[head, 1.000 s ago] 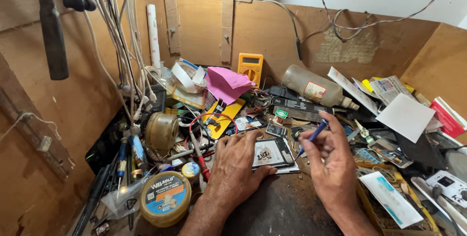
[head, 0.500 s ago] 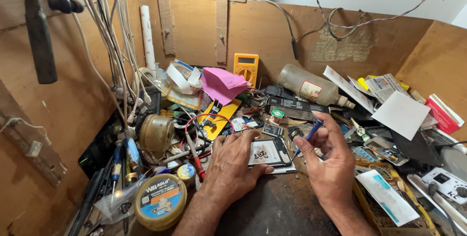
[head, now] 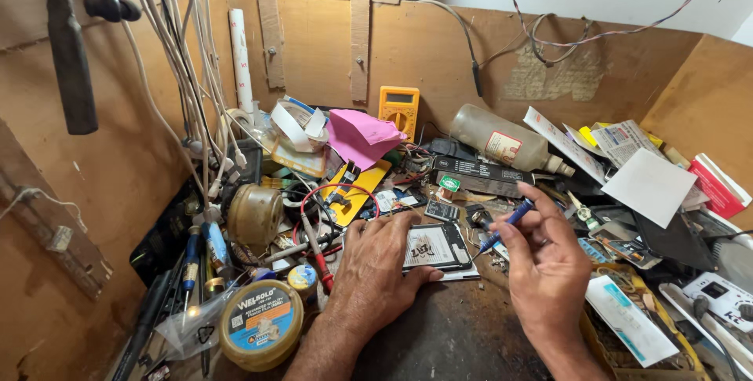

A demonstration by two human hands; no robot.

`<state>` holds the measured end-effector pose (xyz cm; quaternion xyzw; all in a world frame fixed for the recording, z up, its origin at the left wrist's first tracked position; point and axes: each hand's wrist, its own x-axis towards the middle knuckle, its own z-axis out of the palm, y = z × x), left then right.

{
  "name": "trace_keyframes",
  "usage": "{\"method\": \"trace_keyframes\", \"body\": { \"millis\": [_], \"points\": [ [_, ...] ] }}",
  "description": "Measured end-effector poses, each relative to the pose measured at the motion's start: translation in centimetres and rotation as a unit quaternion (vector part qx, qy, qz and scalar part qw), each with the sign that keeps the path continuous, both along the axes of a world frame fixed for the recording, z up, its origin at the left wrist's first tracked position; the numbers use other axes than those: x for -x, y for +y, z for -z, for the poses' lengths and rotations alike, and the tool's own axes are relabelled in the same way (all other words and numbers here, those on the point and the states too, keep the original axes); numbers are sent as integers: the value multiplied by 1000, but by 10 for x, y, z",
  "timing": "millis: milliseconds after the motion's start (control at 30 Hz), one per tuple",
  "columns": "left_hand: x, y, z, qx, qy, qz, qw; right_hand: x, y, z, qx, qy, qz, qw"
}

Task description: The person disassembles a smartphone, removes the back cover, and uses a screwdriver to work on the internal components. The device is handled on a cluttered workbench with various tools and parts visible.

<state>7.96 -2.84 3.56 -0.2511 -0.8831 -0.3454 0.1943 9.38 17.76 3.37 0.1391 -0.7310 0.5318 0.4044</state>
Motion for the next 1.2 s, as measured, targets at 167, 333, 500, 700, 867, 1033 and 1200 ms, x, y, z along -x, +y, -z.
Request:
{"method": "trace_keyframes", "body": {
  "millis": [167,333,500,700,867,1033,1200],
  "points": [
    [0,0,2,1,5,-7,1000,-3,-2,-1,-31,-22,-11,999],
    [0,0,3,-8,17,-2,1000,-4,-3,-2,-29,-19,13,999],
    [-1,0,3,-3,6,-8,1000,-6,-3,0,-42,-13,-17,999],
    [-1,-1,2,2,6,-5,1000,-3,-2,2,-28,-19,28,999],
    [-1,-1,2,-4,3,-7,1000,-7,-1,-1,-30,-37,-13,999],
    [-2,-1,2,-8,15,-5,1000,-7,-7,-4,-47,-35,-23,998],
    [-1,-1,3,-1,4,-9,1000,-7,1,1,-25,2,-20,999]
  ]
}}
